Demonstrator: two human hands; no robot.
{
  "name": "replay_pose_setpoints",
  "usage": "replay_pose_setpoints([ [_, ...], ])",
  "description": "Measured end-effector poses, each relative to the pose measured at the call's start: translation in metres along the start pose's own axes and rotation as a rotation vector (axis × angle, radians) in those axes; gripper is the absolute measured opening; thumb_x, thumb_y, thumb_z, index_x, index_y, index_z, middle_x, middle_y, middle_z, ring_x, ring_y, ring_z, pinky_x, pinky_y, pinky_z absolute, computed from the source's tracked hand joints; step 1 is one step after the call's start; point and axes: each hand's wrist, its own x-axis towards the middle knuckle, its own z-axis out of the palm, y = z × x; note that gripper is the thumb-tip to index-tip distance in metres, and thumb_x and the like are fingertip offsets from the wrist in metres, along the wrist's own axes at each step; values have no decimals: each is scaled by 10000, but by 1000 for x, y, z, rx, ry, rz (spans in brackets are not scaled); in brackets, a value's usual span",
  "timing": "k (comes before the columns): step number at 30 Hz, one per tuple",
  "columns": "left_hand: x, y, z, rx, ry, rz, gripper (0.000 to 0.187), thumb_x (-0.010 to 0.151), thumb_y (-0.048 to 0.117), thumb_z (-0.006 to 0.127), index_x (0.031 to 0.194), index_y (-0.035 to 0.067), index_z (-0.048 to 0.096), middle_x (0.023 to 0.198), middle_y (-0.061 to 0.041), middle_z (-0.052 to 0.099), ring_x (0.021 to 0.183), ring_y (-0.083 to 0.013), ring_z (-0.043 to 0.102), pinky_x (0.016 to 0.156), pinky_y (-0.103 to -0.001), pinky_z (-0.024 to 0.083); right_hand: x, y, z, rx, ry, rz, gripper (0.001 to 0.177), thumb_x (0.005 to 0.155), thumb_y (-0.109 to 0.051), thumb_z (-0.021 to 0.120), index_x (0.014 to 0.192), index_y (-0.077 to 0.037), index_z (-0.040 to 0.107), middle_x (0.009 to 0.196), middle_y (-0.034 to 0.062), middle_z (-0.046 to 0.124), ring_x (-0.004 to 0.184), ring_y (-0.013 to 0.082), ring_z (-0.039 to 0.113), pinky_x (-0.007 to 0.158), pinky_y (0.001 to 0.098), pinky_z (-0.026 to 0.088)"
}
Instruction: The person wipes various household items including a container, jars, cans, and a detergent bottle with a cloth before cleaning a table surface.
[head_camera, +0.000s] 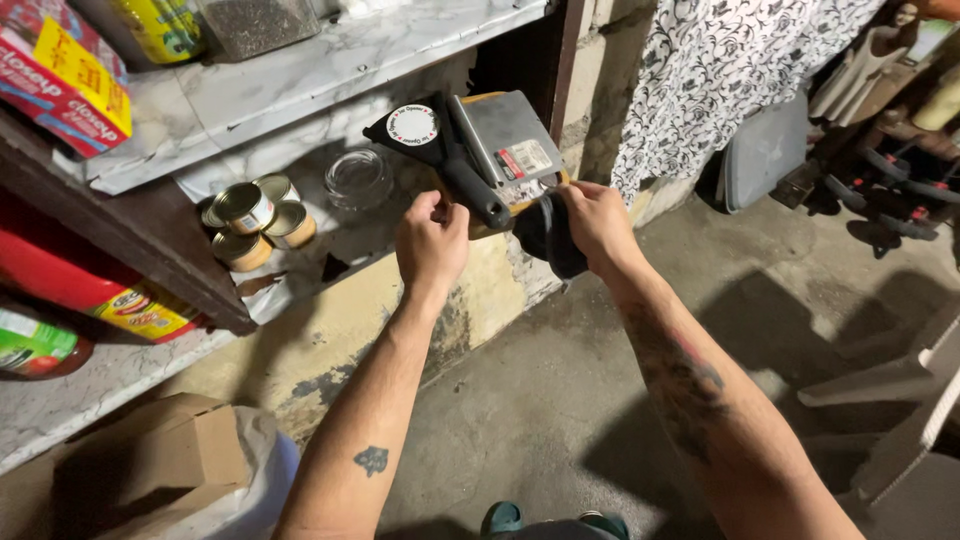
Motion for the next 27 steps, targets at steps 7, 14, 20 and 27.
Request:
replay_pose_setpoints([
  [7,30,-13,35,0,66,-76,370,899,303,671,1104,-2,713,926,-138,774,860,-294,749,748,-402,568,67,22,15,37,-56,-82,345,1005,-235,584,1149,41,733,920,115,772,790,143,683,711,301,552],
  [14,53,-34,66,63,104,-123,370,927,303,655,1134,1,711,983,-132,775,895,-276,739,778,-400,566,111,39,26,20,-43,-59,355,1000,-284,631,1182,0,743,964,133,787,823,146,704,721,304,559],
  [20,59,-32,80,25,97,-235,392,956,328,634,1187,18,694,979,-129,771,888,-257,744,799,-392,568,126,40,36,-5,33,-50,410,978,-379,654,1086,1,764,894,135,787,755,167,718,680,332,563],
  [27,65,-43,91,12,126,-187,452,989,375,655,1243,1,659,995,-166,749,905,-299,721,806,-410,548,131,41,42,-193,110,-87,537,1001,-459,668,858,54,740,687,186,695,619,229,650,638,406,520],
])
